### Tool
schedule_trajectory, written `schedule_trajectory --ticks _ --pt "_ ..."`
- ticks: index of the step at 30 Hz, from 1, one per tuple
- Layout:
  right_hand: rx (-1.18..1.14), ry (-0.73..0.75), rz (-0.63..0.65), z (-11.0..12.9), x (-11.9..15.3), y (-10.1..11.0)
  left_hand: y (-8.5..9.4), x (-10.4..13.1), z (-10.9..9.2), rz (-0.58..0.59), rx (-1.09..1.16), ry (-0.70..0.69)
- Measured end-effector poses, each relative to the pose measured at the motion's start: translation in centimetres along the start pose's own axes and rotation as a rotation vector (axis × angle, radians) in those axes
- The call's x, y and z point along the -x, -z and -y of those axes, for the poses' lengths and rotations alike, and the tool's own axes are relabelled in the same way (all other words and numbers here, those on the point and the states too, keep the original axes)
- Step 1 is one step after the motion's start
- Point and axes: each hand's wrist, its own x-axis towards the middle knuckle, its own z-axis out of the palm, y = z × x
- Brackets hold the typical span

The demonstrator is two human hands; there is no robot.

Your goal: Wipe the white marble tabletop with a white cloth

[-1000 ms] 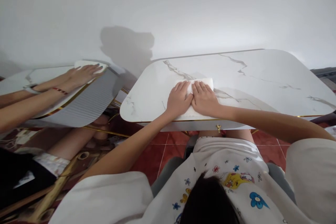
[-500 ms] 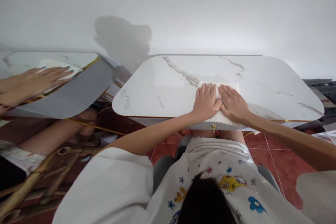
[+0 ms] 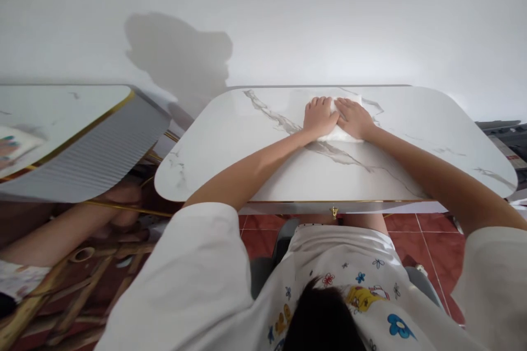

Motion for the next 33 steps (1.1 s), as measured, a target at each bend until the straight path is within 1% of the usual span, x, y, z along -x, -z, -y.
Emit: schedule_trajectory --ticks 4,8,12,17,21,24,27,33 --pt "-0.01 -0.017 -0.024 -2.6 -4.3 -1.6 -1.8 -5.0 2.3 -0.039 0.076 -0.017" --pt "0.018 -0.029 -0.014 -4.4 -7.6 -2.6 -3.4 -8.9 4.4 -0.065 0.141 -0.034" --pt "0.009 -0.023 -0.016 -5.7 -9.7 -3.2 -3.9 -11.2 5.3 -0.055 0.158 0.001" --pt "-0.012 -0.067 -0.028 -6.7 -11.3 -4.0 -4.3 -12.9 5.8 -0.031 0.143 0.062" --pt "-0.003 -0.087 -0.028 -7.0 -11.9 -4.3 -5.2 -14.0 6.8 -0.044 0.193 0.033" --pt "0.008 -0.091 -0.035 -6.8 -11.7 -4.2 -5.5 -14.1 7.0 -0.051 0.2 0.032" --pt "0.016 -0.081 -0.038 -6.2 -11.1 -4.0 -5.1 -13.3 6.6 -0.05 0.181 0.052" --pt "0.006 -0.076 -0.041 -4.7 -9.2 -3.4 -3.8 -10.3 5.2 -0.059 0.163 0.008"
